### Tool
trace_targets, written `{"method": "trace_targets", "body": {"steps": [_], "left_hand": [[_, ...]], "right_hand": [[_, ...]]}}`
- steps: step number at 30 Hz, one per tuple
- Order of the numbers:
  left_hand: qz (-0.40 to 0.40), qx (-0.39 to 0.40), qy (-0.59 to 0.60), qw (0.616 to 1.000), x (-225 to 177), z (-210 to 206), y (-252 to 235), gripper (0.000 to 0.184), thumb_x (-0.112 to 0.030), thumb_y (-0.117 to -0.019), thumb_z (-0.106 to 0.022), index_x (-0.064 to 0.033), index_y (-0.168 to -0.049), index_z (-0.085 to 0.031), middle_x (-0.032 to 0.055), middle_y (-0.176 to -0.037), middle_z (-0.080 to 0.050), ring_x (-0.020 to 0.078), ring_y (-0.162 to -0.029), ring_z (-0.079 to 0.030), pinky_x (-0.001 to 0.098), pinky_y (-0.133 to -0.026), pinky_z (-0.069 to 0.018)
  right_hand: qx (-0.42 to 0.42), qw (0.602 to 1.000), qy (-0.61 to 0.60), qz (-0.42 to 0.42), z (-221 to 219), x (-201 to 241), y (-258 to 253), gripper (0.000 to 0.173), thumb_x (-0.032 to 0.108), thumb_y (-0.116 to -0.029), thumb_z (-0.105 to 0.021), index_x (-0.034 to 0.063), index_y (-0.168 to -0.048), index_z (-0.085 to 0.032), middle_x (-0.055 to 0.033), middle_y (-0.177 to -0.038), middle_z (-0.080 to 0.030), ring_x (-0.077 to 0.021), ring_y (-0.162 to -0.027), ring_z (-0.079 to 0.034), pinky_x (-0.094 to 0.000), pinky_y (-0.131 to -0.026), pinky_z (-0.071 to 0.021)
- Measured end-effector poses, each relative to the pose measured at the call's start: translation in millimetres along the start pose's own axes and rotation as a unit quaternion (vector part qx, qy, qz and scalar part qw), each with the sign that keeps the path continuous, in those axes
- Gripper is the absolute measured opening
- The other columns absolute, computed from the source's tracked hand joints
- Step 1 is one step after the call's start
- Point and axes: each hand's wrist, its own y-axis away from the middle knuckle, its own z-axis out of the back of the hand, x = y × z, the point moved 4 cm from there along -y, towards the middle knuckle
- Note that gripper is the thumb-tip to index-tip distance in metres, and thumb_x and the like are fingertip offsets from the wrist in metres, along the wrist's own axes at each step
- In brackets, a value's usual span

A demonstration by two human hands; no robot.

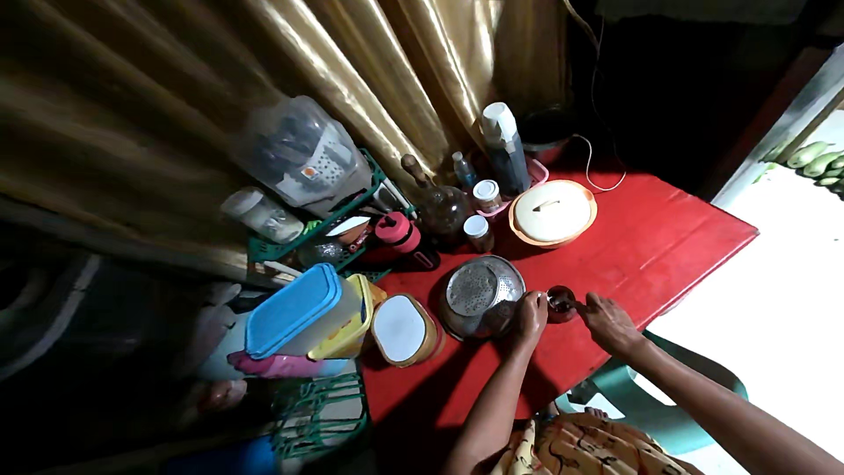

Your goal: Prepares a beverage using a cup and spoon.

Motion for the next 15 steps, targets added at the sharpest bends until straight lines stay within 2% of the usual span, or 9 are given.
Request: {"method": "trace_targets", "body": {"steps": [6,12,15], "left_hand": [[0.011,-0.023,0.054,0.998,-8.3,10.8,-0.4,0.029,-0.010,-0.1040,-0.051,0.0098,-0.112,-0.071,0.0260,-0.109,-0.071,0.0339,-0.107,-0.068,0.0454,-0.101,-0.0493],[0.006,-0.055,0.062,0.997,-0.6,11.7,5.2,0.028,-0.010,-0.1037,-0.053,0.0096,-0.114,-0.071,0.0257,-0.110,-0.071,0.0340,-0.105,-0.069,0.0450,-0.100,-0.0504],[0.015,-0.070,0.083,0.994,4.0,12.6,6.1,0.027,-0.009,-0.1034,-0.054,0.0100,-0.112,-0.071,0.0256,-0.107,-0.071,0.0326,-0.100,-0.070,0.0440,-0.097,-0.0519]], "right_hand": [[-0.095,0.995,-0.037,0.014,-13.0,-7.5,1.9,0.044,-0.010,-0.0943,-0.049,-0.0052,-0.137,-0.058,-0.0344,-0.125,-0.057,-0.0488,-0.114,-0.060,-0.0565,-0.099,-0.0477],[-0.043,0.998,-0.041,-0.009,-9.5,-11.9,12.4,0.048,-0.009,-0.0962,-0.047,-0.0009,-0.142,-0.056,-0.0338,-0.130,-0.055,-0.0485,-0.117,-0.058,-0.0564,-0.102,-0.0459],[-0.093,0.993,-0.071,-0.010,-9.6,-16.0,18.1,0.045,-0.010,-0.0956,-0.047,-0.0024,-0.138,-0.059,-0.0340,-0.127,-0.056,-0.0487,-0.112,-0.060,-0.0564,-0.098,-0.0482]]}}
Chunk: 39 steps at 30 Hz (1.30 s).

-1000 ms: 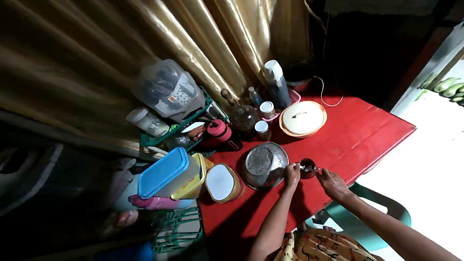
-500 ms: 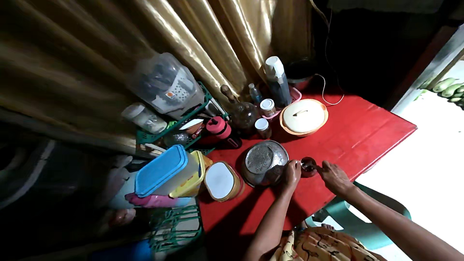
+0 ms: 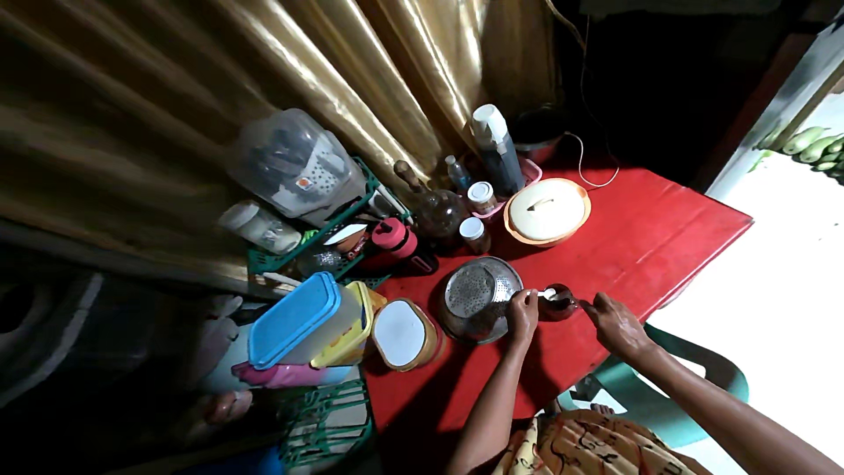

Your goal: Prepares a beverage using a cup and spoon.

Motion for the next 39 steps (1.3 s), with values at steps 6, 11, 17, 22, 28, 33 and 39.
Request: {"method": "trace_targets", "body": {"steps": [6,11,17,22,28,33,39], "left_hand": [[0.002,-0.014,0.048,0.999,-4.3,0.0,4.6,0.025,-0.007,-0.1024,-0.055,0.0117,-0.108,-0.070,0.0232,-0.098,-0.072,0.0258,-0.090,-0.070,0.0380,-0.089,-0.0538],[-0.009,-0.028,0.046,0.999,3.1,2.6,2.5,0.025,-0.007,-0.1020,-0.055,0.0114,-0.108,-0.071,0.0232,-0.098,-0.072,0.0262,-0.090,-0.070,0.0387,-0.089,-0.0542],[-0.004,-0.036,0.067,0.997,0.2,3.1,7.2,0.024,-0.007,-0.1017,-0.056,0.0117,-0.108,-0.070,0.0218,-0.095,-0.072,0.0226,-0.086,-0.070,0.0356,-0.087,-0.0546],[-0.004,-0.053,0.108,0.993,5.1,2.3,6.9,0.022,-0.003,-0.1011,-0.056,0.0130,-0.108,-0.070,0.0226,-0.095,-0.072,0.0205,-0.085,-0.069,0.0331,-0.085,-0.0549],[-0.004,-0.055,0.107,0.993,3.8,3.7,7.5,0.022,-0.004,-0.1011,-0.056,0.0124,-0.108,-0.070,0.0212,-0.093,-0.072,0.0190,-0.084,-0.069,0.0315,-0.084,-0.0547],[-0.009,-0.068,0.125,0.990,5.1,0.2,9.2,0.021,-0.003,-0.1006,-0.057,0.0130,-0.106,-0.070,0.0209,-0.092,-0.072,0.0168,-0.081,-0.069,0.0293,-0.082,-0.0549],[0.012,-0.063,0.131,0.989,8.2,-1.2,11.6,0.021,-0.003,-0.1006,-0.056,0.0133,-0.105,-0.070,0.0188,-0.089,-0.071,0.0132,-0.078,-0.067,0.0267,-0.078,-0.0540]], "right_hand": [[-0.080,0.995,-0.030,0.042,-6.9,-2.1,2.3,0.042,-0.010,-0.0941,-0.048,-0.0028,-0.132,-0.064,-0.0339,-0.115,-0.061,-0.0484,-0.099,-0.065,-0.0558,-0.088,-0.0532],[-0.036,0.998,-0.003,0.048,-5.9,-6.0,5.2,0.045,-0.010,-0.0944,-0.048,-0.0018,-0.136,-0.062,-0.0335,-0.119,-0.059,-0.0479,-0.104,-0.063,-0.0556,-0.093,-0.0507],[-0.097,0.993,-0.073,0.012,-3.5,-7.4,6.8,0.043,-0.010,-0.0960,-0.045,-0.0006,-0.133,-0.065,-0.0333,-0.118,-0.061,-0.0466,-0.098,-0.066,-0.0552,-0.087,-0.0549],[-0.082,0.994,-0.069,0.009,-6.4,-8.2,8.0,0.044,-0.010,-0.0955,-0.045,0.0004,-0.134,-0.064,-0.0330,-0.119,-0.060,-0.0465,-0.098,-0.066,-0.0547,-0.086,-0.0551],[-0.132,0.989,-0.064,0.025,-3.6,-8.3,9.6,0.039,-0.010,-0.0949,-0.047,-0.0032,-0.128,-0.067,-0.0331,-0.112,-0.062,-0.0461,-0.092,-0.067,-0.0539,-0.081,-0.0565],[-0.097,0.992,-0.076,0.003,-8.9,-4.8,12.5,0.044,-0.010,-0.0961,-0.045,-0.0003,-0.135,-0.064,-0.0330,-0.118,-0.060,-0.0461,-0.096,-0.067,-0.0534,-0.084,-0.0560],[-0.149,0.986,-0.063,0.030,-4.6,-5.5,13.8,0.039,-0.011,-0.0936,-0.049,-0.0032,-0.126,-0.068,-0.0324,-0.109,-0.063,-0.0462,-0.091,-0.067,-0.0539,-0.081,-0.0564]]}}
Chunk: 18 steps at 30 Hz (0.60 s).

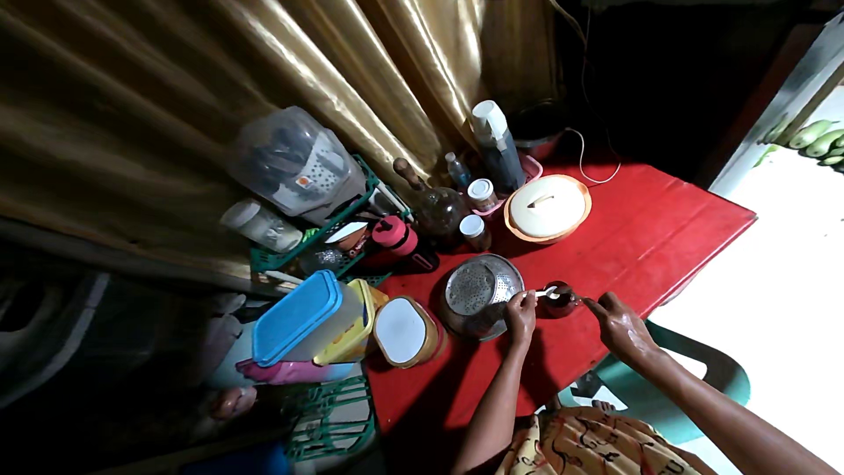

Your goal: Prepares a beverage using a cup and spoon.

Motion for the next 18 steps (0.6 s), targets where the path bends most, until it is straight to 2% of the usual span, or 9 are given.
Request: {"method": "trace_targets", "body": {"steps": [3,6,10,13,18], "left_hand": [[0.013,0.009,0.005,1.000,-3.9,-1.4,0.6,0.021,-0.004,-0.1013,-0.057,0.0128,-0.104,-0.070,0.0171,-0.087,-0.071,0.0118,-0.076,-0.066,0.0256,-0.076,-0.0539],[0.018,0.020,-0.002,1.000,-6.9,-0.1,-1.0,0.023,-0.005,-0.1021,-0.055,0.0134,-0.106,-0.069,0.0194,-0.090,-0.071,0.0158,-0.080,-0.067,0.0297,-0.080,-0.0541],[0.015,0.010,-0.018,1.000,-4.2,4.9,-3.1,0.023,-0.005,-0.1020,-0.056,0.0128,-0.105,-0.070,0.0192,-0.090,-0.072,0.0159,-0.079,-0.068,0.0296,-0.080,-0.0544],[0.002,0.004,-0.020,1.000,-3.0,4.7,-1.5,0.022,-0.004,-0.1013,-0.057,0.0131,-0.105,-0.070,0.0191,-0.089,-0.072,0.0148,-0.078,-0.068,0.0282,-0.079,-0.0543],[-0.001,0.006,-0.002,1.000,-7.4,1.6,0.3,0.022,-0.003,-0.1014,-0.056,0.0133,-0.106,-0.070,0.0196,-0.090,-0.072,0.0143,-0.079,-0.068,0.0274,-0.079,-0.0544]], "right_hand": [[-0.010,1.000,0.002,0.024,-4.9,1.5,-1.1,0.036,-0.010,-0.0936,-0.050,-0.0052,-0.124,-0.068,-0.0331,-0.107,-0.063,-0.0477,-0.093,-0.067,-0.0554,-0.082,-0.0556],[0.027,0.999,0.023,0.018,-10.4,0.4,1.4,0.038,-0.010,-0.0940,-0.049,-0.0066,-0.128,-0.066,-0.0354,-0.112,-0.062,-0.0506,-0.100,-0.064,-0.0583,-0.089,-0.0521],[0.037,0.998,0.038,0.019,-4.2,2.4,2.5,0.039,-0.011,-0.0923,-0.051,-0.0041,-0.127,-0.067,-0.0335,-0.110,-0.062,-0.0483,-0.098,-0.065,-0.0562,-0.087,-0.0531],[0.007,1.000,0.012,0.008,1.5,4.1,0.3,0.038,-0.011,-0.0928,-0.050,-0.0045,-0.125,-0.069,-0.0327,-0.108,-0.063,-0.0471,-0.094,-0.066,-0.0549,-0.084,-0.0548],[0.004,1.000,-0.021,0.010,-3.8,1.3,-0.3,0.040,-0.010,-0.0945,-0.048,-0.0016,-0.128,-0.068,-0.0320,-0.111,-0.063,-0.0460,-0.095,-0.067,-0.0544,-0.084,-0.0554]]}}
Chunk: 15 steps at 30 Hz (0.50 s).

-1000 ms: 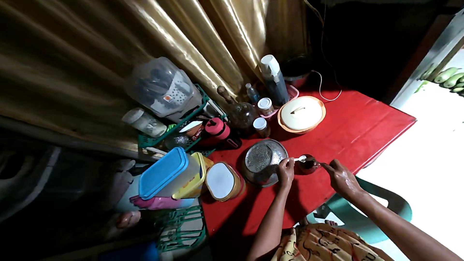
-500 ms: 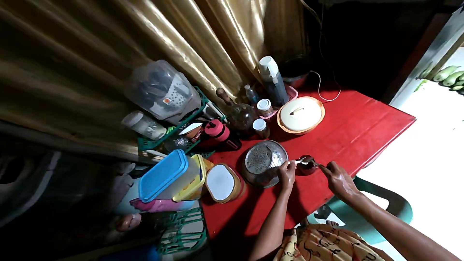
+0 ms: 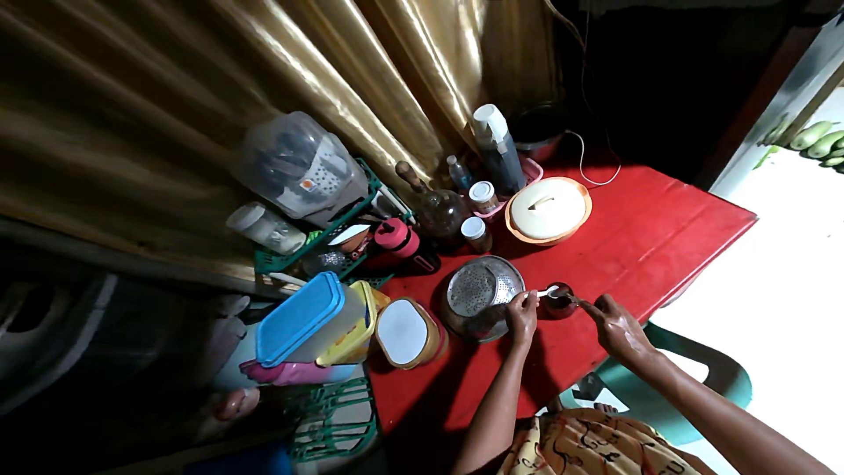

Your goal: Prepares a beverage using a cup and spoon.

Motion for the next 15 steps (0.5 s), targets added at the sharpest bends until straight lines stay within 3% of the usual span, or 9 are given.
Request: {"method": "trace_targets", "body": {"steps": [6,10,13,15], "left_hand": [[-0.003,0.010,-0.022,1.000,6.2,7.0,-5.0,0.023,-0.006,-0.1014,-0.057,0.0116,-0.107,-0.070,0.0186,-0.090,-0.072,0.0150,-0.079,-0.067,0.0291,-0.079,-0.0542],[0.030,0.056,-0.022,0.998,7.9,11.1,-2.6,0.024,-0.006,-0.1026,-0.056,0.0112,-0.114,-0.068,0.0184,-0.092,-0.071,0.0141,-0.078,-0.067,0.0279,-0.077,-0.0548],[0.038,0.069,-0.018,0.997,12.2,14.6,0.0,0.022,-0.002,-0.0997,-0.059,0.0109,-0.113,-0.069,0.0197,-0.094,-0.072,0.0151,-0.081,-0.069,0.0284,-0.081,-0.0556],[0.012,0.067,-0.037,0.997,16.6,16.0,3.4,0.020,0.001,-0.0963,-0.061,0.0095,-0.111,-0.071,0.0207,-0.098,-0.073,0.0177,-0.086,-0.070,0.0300,-0.084,-0.0557]], "right_hand": [[0.029,0.997,0.066,0.035,2.3,-6.4,5.9,0.040,-0.013,-0.0904,-0.052,-0.0047,-0.126,-0.068,-0.0329,-0.106,-0.063,-0.0485,-0.096,-0.065,-0.0573,-0.086,-0.0530],[0.001,1.000,0.001,-0.023,12.6,-16.9,4.1,0.038,-0.008,-0.0956,-0.048,-0.0013,-0.126,-0.069,-0.0323,-0.110,-0.063,-0.0453,-0.093,-0.067,-0.0554,-0.083,-0.0555],[0.027,0.991,-0.079,-0.108,17.7,-25.6,4.9,0.039,-0.002,-0.1011,-0.044,0.0021,-0.133,-0.066,-0.0299,-0.118,-0.061,-0.0402,-0.099,-0.064,-0.0500,-0.091,-0.0522],[0.013,0.987,-0.104,-0.123,16.3,-27.7,9.6,0.038,-0.002,-0.1013,-0.044,0.0013,-0.133,-0.065,-0.0299,-0.114,-0.062,-0.0387,-0.098,-0.064,-0.0476,-0.091,-0.0515]]}}
